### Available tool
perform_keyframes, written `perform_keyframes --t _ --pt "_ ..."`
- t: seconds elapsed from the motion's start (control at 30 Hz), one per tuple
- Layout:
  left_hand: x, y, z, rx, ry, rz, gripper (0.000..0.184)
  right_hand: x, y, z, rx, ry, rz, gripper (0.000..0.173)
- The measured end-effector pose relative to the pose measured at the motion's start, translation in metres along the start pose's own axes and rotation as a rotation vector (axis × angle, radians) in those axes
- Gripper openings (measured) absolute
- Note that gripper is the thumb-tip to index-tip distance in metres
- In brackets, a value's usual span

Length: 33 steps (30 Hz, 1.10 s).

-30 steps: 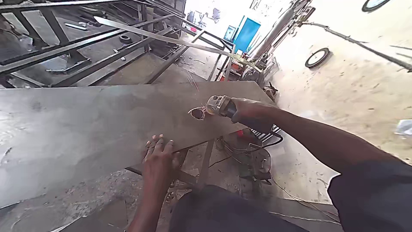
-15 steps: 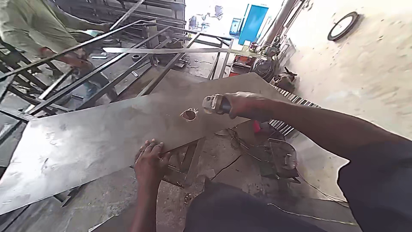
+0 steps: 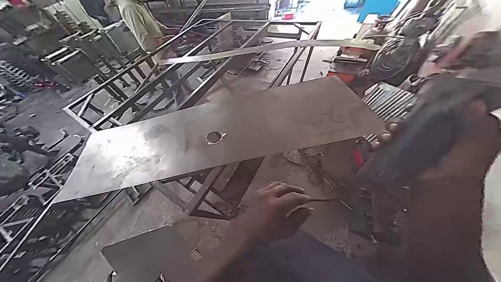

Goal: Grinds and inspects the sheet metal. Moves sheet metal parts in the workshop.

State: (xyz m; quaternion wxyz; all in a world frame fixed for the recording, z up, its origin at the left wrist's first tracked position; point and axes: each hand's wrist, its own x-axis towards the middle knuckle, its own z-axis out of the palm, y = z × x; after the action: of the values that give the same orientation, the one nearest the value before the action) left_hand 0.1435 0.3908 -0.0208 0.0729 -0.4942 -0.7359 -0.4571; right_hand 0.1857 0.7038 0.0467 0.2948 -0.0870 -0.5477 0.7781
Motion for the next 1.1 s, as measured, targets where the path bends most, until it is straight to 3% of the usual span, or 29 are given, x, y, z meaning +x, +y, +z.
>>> perform_keyframes --t 0.13,0.17,0.2,0.23,0.27,0.37,0.47,0.6,0.77,0.87,0.97,1.03,1.1 --pt "0.026 -0.006 0.064 -0.1 -0.166 -0.138 0.017 -0.015 -0.01 -0.052 0.079 0.242 -0.05 0.04" --pt "0.025 -0.013 0.076 -0.111 -0.171 -0.187 0.018 -0.008 -0.001 -0.081 0.148 0.214 -0.051 0.041" --pt "0.023 -0.018 0.089 -0.123 -0.174 -0.23 0.019 0.003 0.015 -0.134 0.264 0.002 -0.047 0.047" --pt "0.022 -0.022 0.104 -0.141 -0.185 -0.265 0.021 0.012 0.029 -0.169 0.36 -0.098 -0.035 0.052" --pt "0.024 -0.023 0.12 -0.173 -0.199 -0.293 0.025 0.017 0.035 -0.183 0.413 -0.089 -0.029 0.055" --pt "0.051 -0.021 0.169 -0.32 -0.24 -0.354 0.048 0.029 0.065 -0.203 0.52 -0.033 -0.056 0.053" --pt "0.082 -0.026 0.206 -0.448 -0.352 -0.536 0.068 0.026 0.109 -0.224 0.426 0.045 -0.011 0.047" --pt "0.088 -0.053 0.248 -0.666 -0.462 -0.804 0.07 0.002 0.176 -0.23 0.426 0.153 0.264 0.044" --pt "0.042 -0.076 0.283 -0.964 -0.586 -1.323 0.061 -0.038 0.261 -0.199 0.449 0.145 0.55 0.039" --pt "-0.007 -0.098 0.288 -0.985 -0.49 -1.463 0.056 -0.053 0.3 -0.173 0.326 0.124 0.84 0.038" --pt "-0.059 -0.126 0.286 -1.02 -0.222 -1.547 0.048 -0.062 0.335 -0.166 -0.181 -0.104 1.139 0.053" --pt "-0.084 -0.154 0.28 -0.994 -0.034 -1.624 0.045 -0.067 0.338 -0.159 -0.536 -0.304 1.163 0.06" --pt "-0.113 -0.195 0.276 -0.872 0.058 -1.718 0.046 -0.075 0.33 -0.163 -0.697 -0.471 1.104 0.058"
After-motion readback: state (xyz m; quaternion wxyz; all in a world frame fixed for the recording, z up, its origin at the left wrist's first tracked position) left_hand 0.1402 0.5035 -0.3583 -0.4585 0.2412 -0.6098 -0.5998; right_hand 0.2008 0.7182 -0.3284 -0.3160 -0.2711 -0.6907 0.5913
